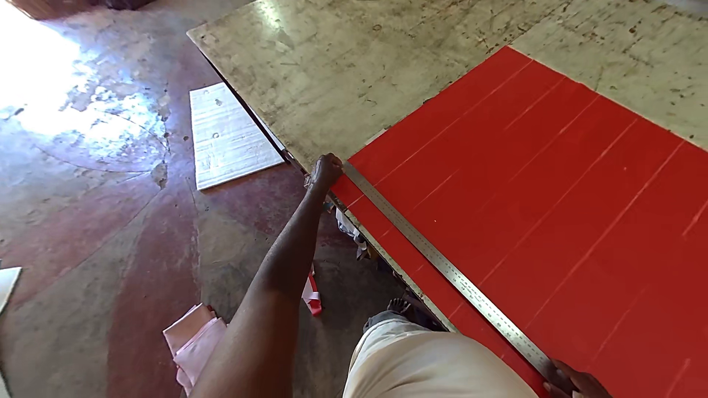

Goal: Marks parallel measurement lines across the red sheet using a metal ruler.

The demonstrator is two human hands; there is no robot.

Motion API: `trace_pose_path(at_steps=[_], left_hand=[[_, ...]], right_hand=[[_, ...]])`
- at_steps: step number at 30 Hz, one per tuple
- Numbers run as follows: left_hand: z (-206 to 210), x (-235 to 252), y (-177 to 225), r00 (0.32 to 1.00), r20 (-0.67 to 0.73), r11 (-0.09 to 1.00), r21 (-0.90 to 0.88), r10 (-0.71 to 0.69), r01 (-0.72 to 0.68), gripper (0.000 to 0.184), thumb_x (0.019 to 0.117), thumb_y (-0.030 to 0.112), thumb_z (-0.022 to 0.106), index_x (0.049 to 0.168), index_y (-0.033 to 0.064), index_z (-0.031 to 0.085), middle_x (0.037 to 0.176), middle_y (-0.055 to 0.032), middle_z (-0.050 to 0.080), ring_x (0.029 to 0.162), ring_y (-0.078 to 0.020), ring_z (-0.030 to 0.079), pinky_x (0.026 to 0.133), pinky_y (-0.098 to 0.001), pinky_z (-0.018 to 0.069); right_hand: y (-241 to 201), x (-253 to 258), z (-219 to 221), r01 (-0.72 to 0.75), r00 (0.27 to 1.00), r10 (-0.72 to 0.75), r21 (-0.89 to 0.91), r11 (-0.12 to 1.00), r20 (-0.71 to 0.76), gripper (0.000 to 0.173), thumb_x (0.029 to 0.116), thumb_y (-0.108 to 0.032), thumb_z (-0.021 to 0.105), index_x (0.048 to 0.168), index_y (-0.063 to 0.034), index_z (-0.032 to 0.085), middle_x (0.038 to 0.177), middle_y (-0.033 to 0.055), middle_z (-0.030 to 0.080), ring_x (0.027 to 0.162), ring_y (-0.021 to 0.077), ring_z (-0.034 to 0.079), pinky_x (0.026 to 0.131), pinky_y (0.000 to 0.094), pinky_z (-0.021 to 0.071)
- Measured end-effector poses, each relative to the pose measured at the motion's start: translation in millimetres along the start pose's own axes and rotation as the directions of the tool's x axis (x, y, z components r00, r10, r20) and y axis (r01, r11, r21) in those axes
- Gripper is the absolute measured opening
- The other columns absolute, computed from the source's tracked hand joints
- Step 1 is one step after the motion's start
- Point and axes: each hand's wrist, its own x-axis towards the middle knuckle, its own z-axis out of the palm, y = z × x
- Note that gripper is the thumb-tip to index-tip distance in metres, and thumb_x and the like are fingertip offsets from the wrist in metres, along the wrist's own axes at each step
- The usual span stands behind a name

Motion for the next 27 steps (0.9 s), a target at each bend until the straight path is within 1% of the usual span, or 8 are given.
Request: trace_pose_path(at_steps=[2, 3, 4, 6, 10, 15, 19, 27], left_hand=[[-0.9, 10.4, -18.6, 0.995, -0.008, 0.995, 0.000, 0.100, -0.100, 0.033, 0.0910, 0.022, 0.073, 0.117, 0.0022, 0.069, 0.112, -0.0210, 0.071, 0.106, -0.0364, 0.069, 0.095, -0.0618, 0.0536], [0.4, 11.1, -22.3, 0.988, 0.011, 0.988, -0.017, 0.151, -0.151, 0.032, 0.0916, 0.017, 0.072, 0.116, -0.0024, 0.068, 0.116, -0.0235, 0.069, 0.109, -0.0368, 0.067, 0.098, -0.0596, 0.0522], [-0.2, 5.7, -17.4, 0.985, 0.037, 0.985, -0.031, 0.171, -0.170, 0.031, 0.0922, 0.014, 0.072, 0.116, -0.0062, 0.066, 0.118, -0.0264, 0.067, 0.111, -0.0380, 0.065, 0.099, -0.0588, 0.0508], [-5.1, -13.0, 5.4, 0.985, 0.075, 0.988, -0.033, 0.153, -0.151, 0.032, 0.0943, 0.010, 0.069, 0.118, -0.0107, 0.063, 0.119, -0.0320, 0.065, 0.112, -0.0436, 0.064, 0.099, -0.0629, 0.0483], [-6.8, -24.8, 16.9, 0.994, 0.074, 0.996, -0.017, 0.086, -0.085, 0.039, 0.0939, 0.016, 0.070, 0.127, -0.0030, 0.062, 0.125, -0.0326, 0.062, 0.115, -0.0472, 0.061, 0.098, -0.0690, 0.0456], [-1.6, -4.2, -5.8, 0.996, 0.066, 0.998, -0.032, 0.059, -0.057, 0.043, 0.0936, 0.019, 0.071, 0.130, -0.0001, 0.060, 0.127, -0.0276, 0.062, 0.114, -0.0392, 0.061, 0.098, -0.0625, 0.0468], [-1.8, -5.6, -7.7, 0.998, 0.067, 1.000, -0.016, 0.009, -0.008, 0.044, 0.0935, 0.024, 0.072, 0.132, 0.0063, 0.060, 0.126, -0.0227, 0.062, 0.112, -0.0355, 0.060, 0.096, -0.0614, 0.0472], [-0.1, 1.9, -12.9, 0.997, 0.074, 0.999, -0.042, 0.001, 0.002, 0.046, 0.0932, 0.025, 0.073, 0.133, 0.0076, 0.058, 0.124, -0.0188, 0.063, 0.107, -0.0282, 0.062, 0.094, -0.0543, 0.0504]], right_hand=[[-4.0, 1.8, 2.7, -0.005, 1.000, 0.004, -0.023, 1.000, -0.029, 0.054, 0.0888, -0.033, 0.075, 0.137, -0.0106, 0.066, 0.119, 0.0209, 0.068, 0.105, 0.0381, 0.067, 0.089, 0.0609, 0.0540], [-9.1, 0.0, 2.0, -0.038, 0.998, 0.037, -0.031, 0.999, -0.042, 0.052, 0.0885, -0.033, 0.076, 0.136, -0.0126, 0.066, 0.120, 0.0182, 0.069, 0.106, 0.0360, 0.068, 0.089, 0.0606, 0.0550], [-15.3, -1.2, -0.8, -0.089, 0.995, 0.088, -0.014, 0.996, -0.041, 0.051, 0.0885, -0.031, 0.078, 0.134, -0.0121, 0.066, 0.121, 0.0167, 0.069, 0.107, 0.0346, 0.068, 0.091, 0.0605, 0.0550], [-22.5, -0.1, -5.7, -0.175, 0.984, 0.175, 0.015, 0.985, -0.038, 0.047, 0.0880, -0.027, 0.081, 0.129, -0.0093, 0.067, 0.121, 0.0151, 0.068, 0.107, 0.0324, 0.068, 0.092, 0.0593, 0.0554], [-24.2, 0.8, -8.6, -0.174, 0.983, 0.178, 0.084, 0.981, -0.037, 0.044, 0.0889, -0.025, 0.080, 0.126, -0.0065, 0.068, 0.118, 0.0153, 0.068, 0.107, 0.0306, 0.068, 0.094, 0.0549, 0.0557], [-25.4, -0.5, -5.5, -0.128, 0.987, 0.139, 0.136, 0.982, -0.078, 0.041, 0.0889, -0.021, 0.080, 0.125, -0.0054, 0.068, 0.112, 0.0159, 0.068, 0.102, 0.0311, 0.068, 0.090, 0.0547, 0.0563], [-30.6, 1.0, -4.7, -0.202, 0.975, 0.213, 0.132, 0.970, -0.070, 0.039, 0.0885, -0.021, 0.081, 0.123, -0.0090, 0.068, 0.110, 0.0132, 0.067, 0.097, 0.0302, 0.068, 0.085, 0.0547, 0.0569], [-35.9, 0.8, -2.7, -0.221, 0.968, 0.231, 0.107, 0.969, -0.097, 0.035, 0.0878, -0.018, 0.080, 0.120, -0.0077, 0.069, 0.106, 0.0138, 0.067, 0.097, 0.0313, 0.067, 0.083, 0.0544, 0.0564]])
